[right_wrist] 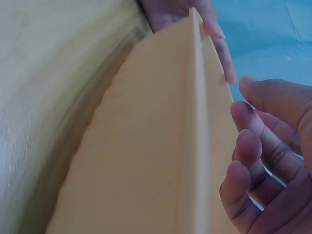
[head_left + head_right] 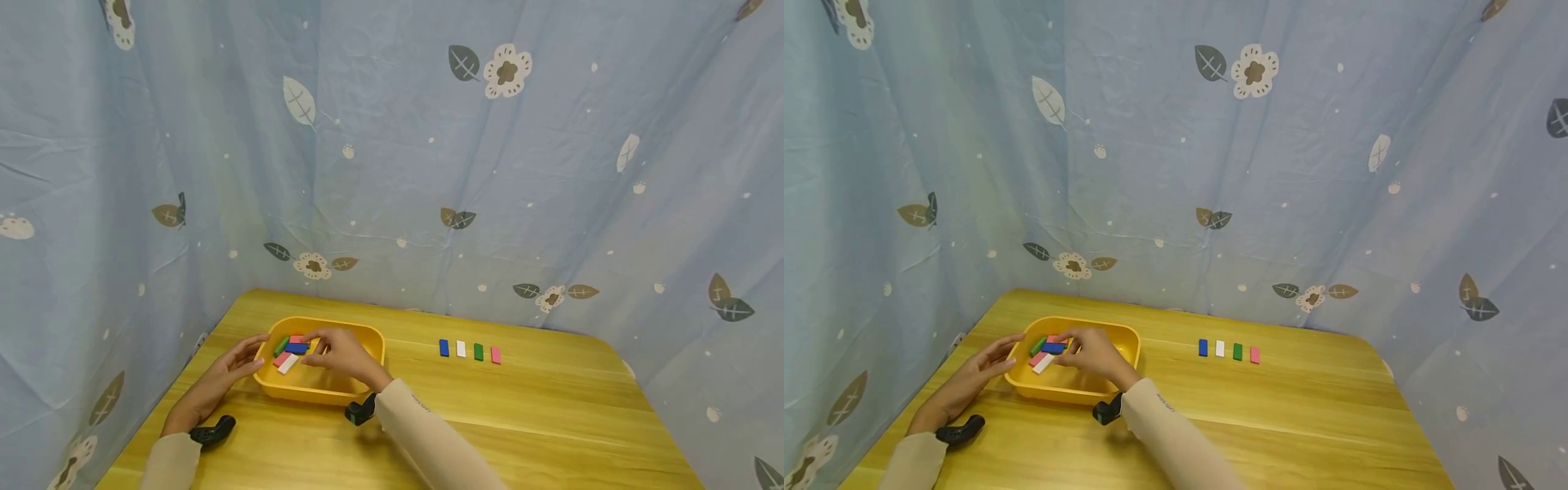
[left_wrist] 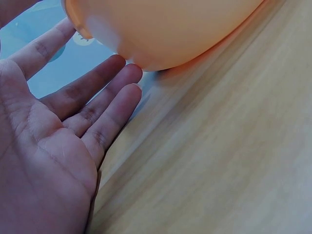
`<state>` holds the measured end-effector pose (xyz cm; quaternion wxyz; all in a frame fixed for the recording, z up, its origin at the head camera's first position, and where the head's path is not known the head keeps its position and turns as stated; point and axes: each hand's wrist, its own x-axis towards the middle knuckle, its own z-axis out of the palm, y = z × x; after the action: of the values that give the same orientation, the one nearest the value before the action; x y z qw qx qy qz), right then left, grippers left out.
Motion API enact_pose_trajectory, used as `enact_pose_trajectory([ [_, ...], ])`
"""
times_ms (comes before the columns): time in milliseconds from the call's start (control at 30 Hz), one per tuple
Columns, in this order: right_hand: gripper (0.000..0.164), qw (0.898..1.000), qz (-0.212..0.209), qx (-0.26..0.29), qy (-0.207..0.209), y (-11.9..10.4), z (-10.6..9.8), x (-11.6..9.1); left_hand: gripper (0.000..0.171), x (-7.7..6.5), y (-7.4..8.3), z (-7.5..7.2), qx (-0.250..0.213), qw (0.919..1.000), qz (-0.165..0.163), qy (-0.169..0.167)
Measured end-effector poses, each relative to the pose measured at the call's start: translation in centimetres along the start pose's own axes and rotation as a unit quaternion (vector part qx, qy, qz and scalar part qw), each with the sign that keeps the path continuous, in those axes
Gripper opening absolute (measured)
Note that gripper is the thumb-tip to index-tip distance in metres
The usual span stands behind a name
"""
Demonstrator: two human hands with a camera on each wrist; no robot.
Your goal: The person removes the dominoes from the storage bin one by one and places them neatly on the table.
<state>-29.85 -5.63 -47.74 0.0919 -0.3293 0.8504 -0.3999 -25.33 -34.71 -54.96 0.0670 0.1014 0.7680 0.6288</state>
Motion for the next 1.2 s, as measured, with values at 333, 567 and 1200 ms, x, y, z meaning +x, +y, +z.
enact_pose_trajectory([
  [333, 0.034, 0.996, 0.036, 0.087, -0.001, -0.2, 2.6, 0.4, 0.058, 0.0, -0.2, -0.1, 0.0, 1.0, 0.007, -0.001],
  [567, 0.033, 0.991, 0.078, 0.11, 0.018, -0.1, 4.0, 0.7, 0.057, 0.0, -0.2, -0.1, 0.003, 0.9999, 0.013, 0.001],
  [1200, 0.037, 0.987, 0.149, 0.024, 0.063, -0.3, 5.9, 2.1, 0.058, -0.1, -0.2, -0.1, -0.004, 1.0, 0.007, -0.001],
])
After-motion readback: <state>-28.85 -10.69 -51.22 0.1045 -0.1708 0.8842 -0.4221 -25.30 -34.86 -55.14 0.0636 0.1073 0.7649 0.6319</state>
